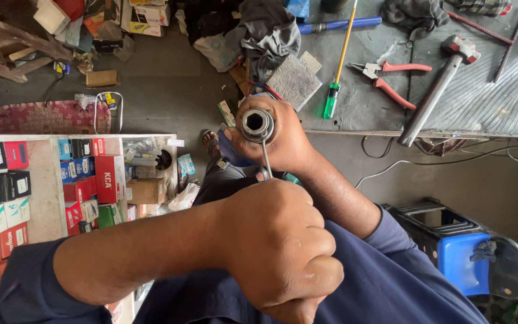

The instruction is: The person uses pliers and a screwdriver to adjust a cylindrical metal component clamped in a bench vise. They repeatedly reposition the pliers and turn the screwdriver to manipulate internal parts of the device.

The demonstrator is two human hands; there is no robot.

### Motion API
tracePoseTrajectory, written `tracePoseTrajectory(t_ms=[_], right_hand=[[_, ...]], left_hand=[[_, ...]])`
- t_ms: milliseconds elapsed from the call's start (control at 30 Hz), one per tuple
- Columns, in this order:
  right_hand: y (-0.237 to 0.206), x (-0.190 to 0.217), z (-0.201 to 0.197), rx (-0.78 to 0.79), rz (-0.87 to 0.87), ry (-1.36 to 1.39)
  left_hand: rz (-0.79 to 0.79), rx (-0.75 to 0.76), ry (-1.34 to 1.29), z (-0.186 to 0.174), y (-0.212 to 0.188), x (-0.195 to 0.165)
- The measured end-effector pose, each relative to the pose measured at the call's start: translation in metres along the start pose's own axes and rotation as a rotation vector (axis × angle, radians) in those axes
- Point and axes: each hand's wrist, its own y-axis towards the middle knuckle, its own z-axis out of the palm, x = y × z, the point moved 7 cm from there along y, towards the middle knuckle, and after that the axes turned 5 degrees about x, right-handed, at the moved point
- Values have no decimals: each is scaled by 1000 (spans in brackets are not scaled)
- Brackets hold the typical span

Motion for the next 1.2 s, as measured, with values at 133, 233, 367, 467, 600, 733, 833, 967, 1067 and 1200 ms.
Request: tracePoseTrajectory(t_ms=[133,233,367,467,600,733,833,967,1067,1200], right_hand=[[0,-2,0,5,21,2],[0,-3,-1,2,26,2],[0,-2,-1,12,-12,36],[1,-5,-1,8,28,-18],[1,-5,-1,13,18,24],[0,-7,-1,5,41,0],[0,-7,-1,11,45,7],[1,-6,0,29,44,59],[1,-5,-1,21,26,9],[0,-7,-1,16,54,-12]], left_hand=[[12,-17,51,1,-2,0],[9,-7,47,2,-2,0],[-35,-15,33,0,-1,3],[-40,-4,30,0,1,4],[-33,2,36,3,1,5],[-5,45,85,7,1,4],[-23,50,81,8,2,5],[-73,70,98,11,5,8],[-38,106,123,15,5,9],[26,132,100,21,-4,10]])
